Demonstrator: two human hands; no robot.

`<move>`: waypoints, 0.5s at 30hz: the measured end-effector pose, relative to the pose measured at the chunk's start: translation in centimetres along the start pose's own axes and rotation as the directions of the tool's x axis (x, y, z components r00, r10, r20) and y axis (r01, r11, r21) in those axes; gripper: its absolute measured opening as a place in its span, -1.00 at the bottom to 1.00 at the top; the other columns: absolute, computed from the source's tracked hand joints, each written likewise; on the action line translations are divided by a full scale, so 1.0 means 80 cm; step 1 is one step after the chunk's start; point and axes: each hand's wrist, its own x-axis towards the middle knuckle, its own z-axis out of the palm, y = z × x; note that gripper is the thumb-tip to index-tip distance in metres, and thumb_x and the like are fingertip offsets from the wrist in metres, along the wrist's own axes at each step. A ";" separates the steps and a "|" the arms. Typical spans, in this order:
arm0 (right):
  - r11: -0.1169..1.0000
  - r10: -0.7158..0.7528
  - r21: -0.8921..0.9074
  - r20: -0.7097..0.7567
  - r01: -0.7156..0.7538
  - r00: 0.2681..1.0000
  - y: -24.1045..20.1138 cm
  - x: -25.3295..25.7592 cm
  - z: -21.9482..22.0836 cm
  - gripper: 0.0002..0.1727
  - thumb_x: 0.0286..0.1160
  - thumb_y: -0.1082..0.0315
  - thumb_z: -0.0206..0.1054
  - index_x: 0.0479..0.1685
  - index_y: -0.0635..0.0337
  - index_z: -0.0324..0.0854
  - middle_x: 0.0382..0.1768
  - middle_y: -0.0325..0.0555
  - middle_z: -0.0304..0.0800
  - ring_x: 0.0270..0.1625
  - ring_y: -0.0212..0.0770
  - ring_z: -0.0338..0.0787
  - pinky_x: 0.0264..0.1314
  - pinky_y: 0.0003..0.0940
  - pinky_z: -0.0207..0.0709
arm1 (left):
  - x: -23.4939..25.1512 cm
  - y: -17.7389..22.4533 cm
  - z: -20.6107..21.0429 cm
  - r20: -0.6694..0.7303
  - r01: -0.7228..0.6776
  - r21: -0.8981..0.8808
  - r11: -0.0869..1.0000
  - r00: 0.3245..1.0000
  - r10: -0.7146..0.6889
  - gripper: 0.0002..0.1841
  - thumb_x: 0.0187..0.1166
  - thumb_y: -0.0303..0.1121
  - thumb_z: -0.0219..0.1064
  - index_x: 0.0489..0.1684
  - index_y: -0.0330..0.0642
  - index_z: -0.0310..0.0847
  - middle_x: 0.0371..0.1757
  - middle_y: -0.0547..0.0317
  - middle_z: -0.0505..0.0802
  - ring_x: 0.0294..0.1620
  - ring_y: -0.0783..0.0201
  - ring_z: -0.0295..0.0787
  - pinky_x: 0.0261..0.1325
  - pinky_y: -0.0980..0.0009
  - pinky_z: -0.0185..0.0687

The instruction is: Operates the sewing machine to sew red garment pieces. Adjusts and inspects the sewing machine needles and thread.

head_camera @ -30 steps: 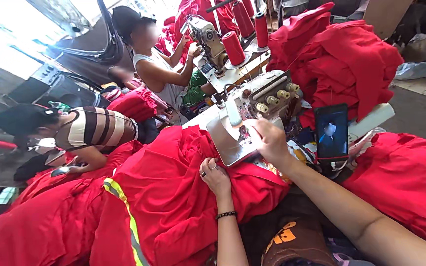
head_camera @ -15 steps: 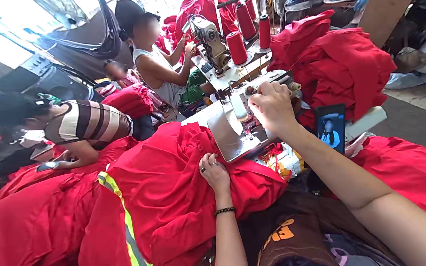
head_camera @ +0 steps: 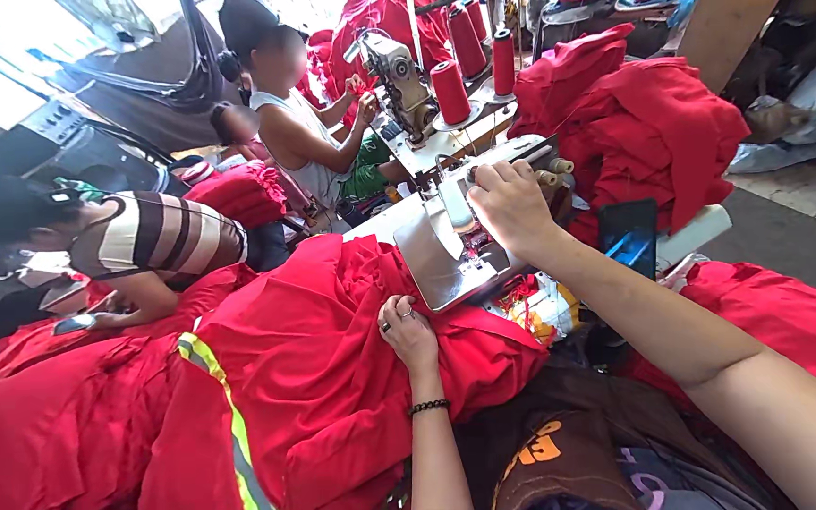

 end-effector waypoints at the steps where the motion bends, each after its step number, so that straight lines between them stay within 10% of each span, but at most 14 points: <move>1: 1.000 0.002 0.014 0.004 -0.002 1.000 0.001 0.001 0.001 -0.87 0.45 0.59 0.29 -0.30 0.23 0.74 -0.12 0.07 0.74 0.11 0.11 0.72 0.17 0.03 0.47 | 0.001 0.001 -0.001 0.002 0.003 -0.008 1.000 1.000 -0.003 -0.74 0.63 -0.49 0.08 -0.07 -0.18 0.75 0.14 -0.07 0.82 0.37 -0.14 0.65 0.45 -0.02 0.43; 15: 0.916 -0.026 0.359 0.495 -0.177 0.868 0.033 0.022 -0.030 -0.86 0.62 0.31 0.33 -0.11 0.11 0.78 0.05 0.06 0.69 0.32 0.14 0.60 0.35 0.19 0.36 | 0.001 0.002 -0.001 -0.003 0.007 -0.010 1.000 1.000 -0.007 -0.74 0.65 -0.49 0.07 -0.07 -0.18 0.75 0.14 -0.10 0.81 0.36 -0.14 0.65 0.45 -0.04 0.43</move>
